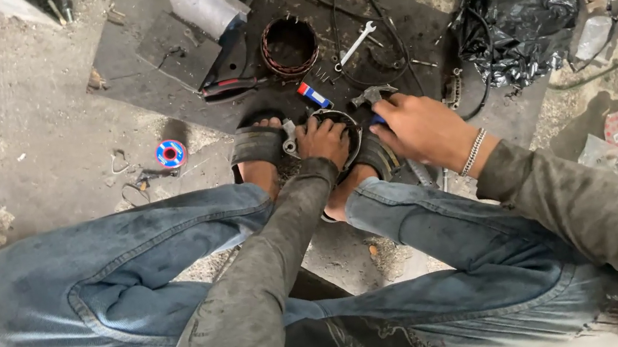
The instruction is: The person disassembles a small motor component, removes a metal ring, and uses a hammer and screwdriver to adjust internal parts. They then reassemble the component and continue working on it with the tools.
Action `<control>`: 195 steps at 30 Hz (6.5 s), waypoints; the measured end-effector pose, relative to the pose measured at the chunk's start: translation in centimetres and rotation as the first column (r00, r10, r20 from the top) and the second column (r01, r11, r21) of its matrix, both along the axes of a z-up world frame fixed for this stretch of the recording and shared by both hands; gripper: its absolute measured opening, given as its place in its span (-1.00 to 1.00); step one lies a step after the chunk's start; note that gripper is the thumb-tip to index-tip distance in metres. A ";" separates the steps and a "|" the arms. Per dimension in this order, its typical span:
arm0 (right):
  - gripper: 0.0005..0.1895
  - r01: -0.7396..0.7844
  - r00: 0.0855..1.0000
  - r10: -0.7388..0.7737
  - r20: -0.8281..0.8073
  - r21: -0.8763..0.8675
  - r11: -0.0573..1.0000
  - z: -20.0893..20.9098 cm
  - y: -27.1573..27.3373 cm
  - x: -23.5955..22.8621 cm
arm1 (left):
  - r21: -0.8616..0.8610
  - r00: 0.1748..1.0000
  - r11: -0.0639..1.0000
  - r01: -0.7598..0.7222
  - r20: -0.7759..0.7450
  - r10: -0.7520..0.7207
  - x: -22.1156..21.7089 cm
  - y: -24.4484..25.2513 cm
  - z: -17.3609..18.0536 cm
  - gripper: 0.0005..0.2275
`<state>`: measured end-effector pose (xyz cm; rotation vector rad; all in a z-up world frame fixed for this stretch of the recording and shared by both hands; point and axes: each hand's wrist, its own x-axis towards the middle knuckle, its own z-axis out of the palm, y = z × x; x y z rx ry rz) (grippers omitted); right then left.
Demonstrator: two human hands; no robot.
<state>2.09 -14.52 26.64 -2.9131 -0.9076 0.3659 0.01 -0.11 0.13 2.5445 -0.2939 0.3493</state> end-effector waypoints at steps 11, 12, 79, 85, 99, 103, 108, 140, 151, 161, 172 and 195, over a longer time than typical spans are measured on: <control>-0.53 0.198 0.979 -0.197 -0.048 0.010 0.980 0.8 1.1 -0.6 | 0.020 0.998 1.000 0.012 -0.062 -0.010 0.1 -0.1 -0.8 -0.84; -0.46 0.272 0.958 -0.275 -0.083 -0.039 0.961 1.5 1.3 -0.6 | 0.029 0.992 0.999 0.029 -0.125 -0.025 0.1 -0.1 -0.8 -0.83; -0.71 0.139 0.983 -0.146 -0.111 -0.065 0.988 -2.0 -2.7 0.6 | 0.192 0.954 0.977 0.087 -0.299 -0.027 1.2 -1.7 0.9 -0.80; -0.53 0.303 0.940 -0.271 -0.205 0.142 0.943 0.5 -1.2 0.4 | 0.192 0.955 0.979 0.071 -0.296 -0.012 1.0 -1.9 0.0 -0.82; -0.45 0.435 0.876 -0.425 -0.227 -0.010 0.900 -2.9 -2.2 1.2 | 0.196 0.960 0.978 0.076 -0.280 -0.018 1.3 -1.9 -1.2 -0.82; -0.50 0.336 0.915 -0.318 -0.249 0.034 0.941 0.1 -0.8 1.1 | 0.171 0.965 0.983 0.072 -0.262 -0.025 1.1 -1.7 -0.7 -0.83; -0.51 0.290 0.932 -0.299 -0.207 -0.073 0.954 -2.3 -1.3 1.6 | 0.190 0.928 0.974 0.123 -0.370 -0.045 1.4 -1.4 1.9 -0.78; -0.54 0.167 0.971 -0.172 -0.167 -0.041 0.985 -1.0 -1.2 1.6 | 0.182 0.867 0.908 0.377 -0.414 -0.278 0.3 2.3 -1.4 -0.78; -0.64 0.197 0.962 -0.202 -0.184 -0.047 0.979 -3.9 -1.9 1.6 | 0.097 0.835 0.885 0.455 -0.391 -0.386 1.4 4.0 0.3 -0.74; -0.79 -0.034 0.999 0.026 -0.037 -0.244 0.969 -5.6 -2.1 0.2 | 0.126 0.799 0.879 0.460 -0.492 -0.347 3.8 9.7 1.8 0.28; -0.36 0.384 0.731 -0.460 -0.504 -0.254 0.888 -1.8 -1.8 2.7 | 0.159 0.757 0.879 0.449 -0.591 -0.279 4.6 8.5 -0.1 0.22; -0.52 0.424 0.781 -0.453 -0.430 -0.169 0.890 -3.7 -1.5 -1.6 | 0.215 0.773 0.827 0.519 -0.530 -0.348 4.9 8.5 5.9 -0.33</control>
